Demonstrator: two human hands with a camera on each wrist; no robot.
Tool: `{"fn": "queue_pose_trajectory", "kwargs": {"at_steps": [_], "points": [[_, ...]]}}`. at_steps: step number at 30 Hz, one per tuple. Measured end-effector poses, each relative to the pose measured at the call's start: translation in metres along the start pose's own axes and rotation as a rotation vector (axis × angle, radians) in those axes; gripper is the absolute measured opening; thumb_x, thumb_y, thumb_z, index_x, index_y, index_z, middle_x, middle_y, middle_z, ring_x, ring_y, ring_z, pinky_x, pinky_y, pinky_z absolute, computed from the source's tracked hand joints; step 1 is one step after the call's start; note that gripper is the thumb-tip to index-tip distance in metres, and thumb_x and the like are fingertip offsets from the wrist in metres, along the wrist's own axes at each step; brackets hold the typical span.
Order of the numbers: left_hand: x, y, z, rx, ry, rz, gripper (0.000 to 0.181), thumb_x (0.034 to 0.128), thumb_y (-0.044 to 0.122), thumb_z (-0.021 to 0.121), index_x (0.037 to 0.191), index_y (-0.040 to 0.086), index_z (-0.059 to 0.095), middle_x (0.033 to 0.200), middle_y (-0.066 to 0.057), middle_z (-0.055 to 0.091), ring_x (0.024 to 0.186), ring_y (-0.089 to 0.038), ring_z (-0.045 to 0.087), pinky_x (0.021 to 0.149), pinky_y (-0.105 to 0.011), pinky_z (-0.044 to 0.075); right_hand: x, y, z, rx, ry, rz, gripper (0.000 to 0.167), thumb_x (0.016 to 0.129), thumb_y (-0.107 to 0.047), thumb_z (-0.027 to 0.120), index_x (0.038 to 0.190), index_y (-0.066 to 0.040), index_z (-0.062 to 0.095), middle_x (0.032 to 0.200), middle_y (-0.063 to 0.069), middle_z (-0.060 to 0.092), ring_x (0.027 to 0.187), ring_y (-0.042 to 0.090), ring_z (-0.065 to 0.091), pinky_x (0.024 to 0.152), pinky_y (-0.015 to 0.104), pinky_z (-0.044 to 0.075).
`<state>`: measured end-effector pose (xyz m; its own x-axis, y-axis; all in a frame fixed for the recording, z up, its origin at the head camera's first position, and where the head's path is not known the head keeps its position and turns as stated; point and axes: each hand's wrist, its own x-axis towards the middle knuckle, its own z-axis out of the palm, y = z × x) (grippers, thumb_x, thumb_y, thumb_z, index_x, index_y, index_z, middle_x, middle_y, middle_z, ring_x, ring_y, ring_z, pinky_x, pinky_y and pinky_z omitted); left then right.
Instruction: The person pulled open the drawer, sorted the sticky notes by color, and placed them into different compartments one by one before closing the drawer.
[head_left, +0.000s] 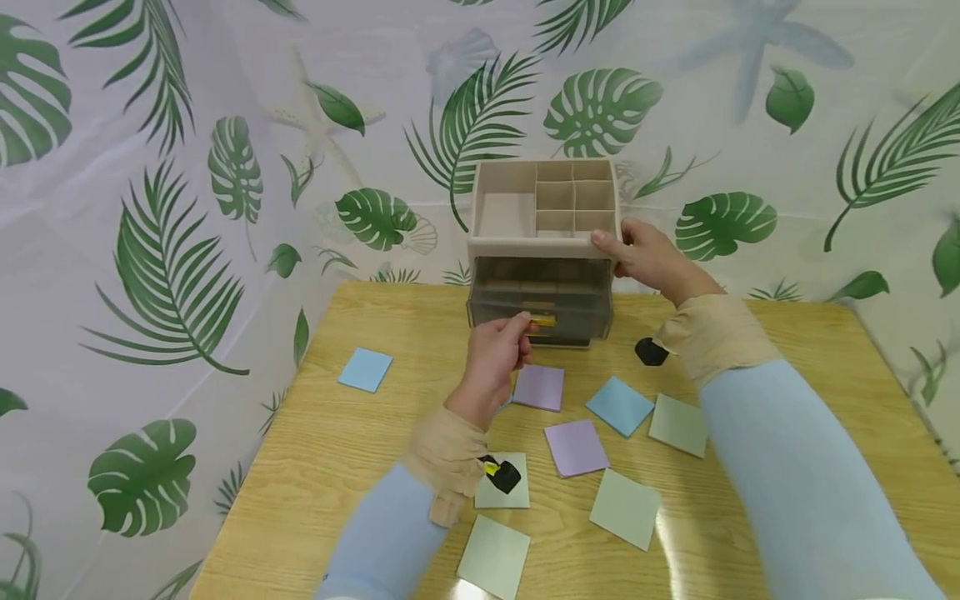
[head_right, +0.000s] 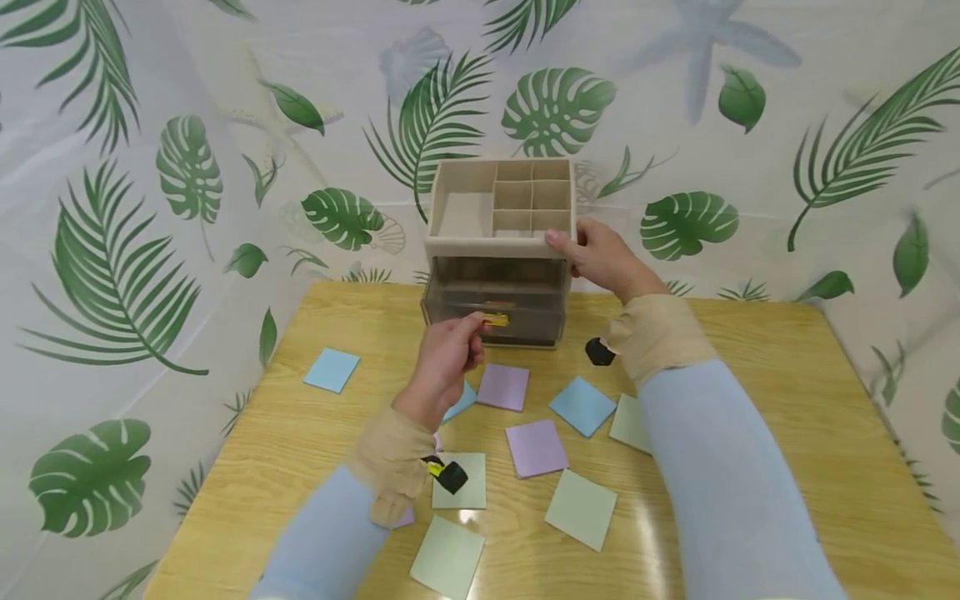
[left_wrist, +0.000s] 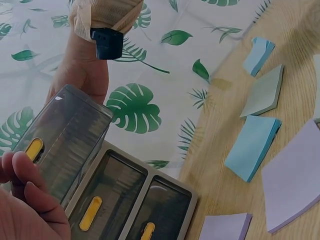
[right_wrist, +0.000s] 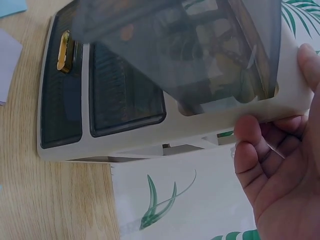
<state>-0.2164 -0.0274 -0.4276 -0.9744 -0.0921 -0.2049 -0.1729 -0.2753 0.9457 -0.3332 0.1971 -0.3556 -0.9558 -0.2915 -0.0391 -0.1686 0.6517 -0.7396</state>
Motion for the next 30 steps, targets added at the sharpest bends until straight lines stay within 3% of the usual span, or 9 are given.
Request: {"fn": "queue_pose_trajectory", "kwargs": {"at_steps": [11,15,18,30], "points": [[-0.019,-0.005,-0.003,-0.001,-0.033,0.014,0.034,0.0942,0.023,0.061,0.092,-0.011,0.068,0.050,0.001,0.047,0.042,-0.012,0.047,0.048,-0.022,0.036,0.002,0.002,0.003,0.016,0.010,-0.003,0.064,0.091,-0.065,0.043,0.095,-0.001,0.044,0.095,0.020,0.057,0.079,0.030,0.056,0.062,0.039,0.041],[-0.024,-0.007,-0.003,0.014,-0.053,0.008,0.031,0.0948,0.023,0.061,0.091,-0.007,0.070,0.050,0.001,0.048,0.042,-0.012,0.049,0.050,-0.023,0.039,0.001,0.001,0.004,0.045,0.003,-0.001,0.067,0.091,-0.065,0.044,0.105,0.001,0.047,0.106,0.022,0.056,0.082,0.027,0.055,0.074,0.043,0.047],[-0.026,-0.008,-0.002,0.017,-0.049,0.015,0.031,0.0948,0.023,0.061,0.090,-0.006,0.071,0.051,0.000,0.049,0.042,-0.012,0.049,0.050,-0.024,0.039,0.001,0.000,0.004,0.066,-0.004,0.006,0.071,0.091,-0.065,0.044,0.113,0.002,0.046,0.112,0.022,0.053,0.086,0.027,0.055,0.082,0.046,0.047],[-0.029,-0.014,0.001,-0.004,-0.048,0.049,0.034,0.0943,0.023,0.061,0.091,-0.011,0.069,0.050,0.001,0.048,0.040,-0.010,0.048,0.047,-0.021,0.039,0.003,0.003,0.003,0.035,-0.009,0.007,0.073,0.090,-0.068,0.042,0.112,0.002,0.046,0.110,0.022,0.053,0.089,0.030,0.056,0.081,0.044,0.046]]}}
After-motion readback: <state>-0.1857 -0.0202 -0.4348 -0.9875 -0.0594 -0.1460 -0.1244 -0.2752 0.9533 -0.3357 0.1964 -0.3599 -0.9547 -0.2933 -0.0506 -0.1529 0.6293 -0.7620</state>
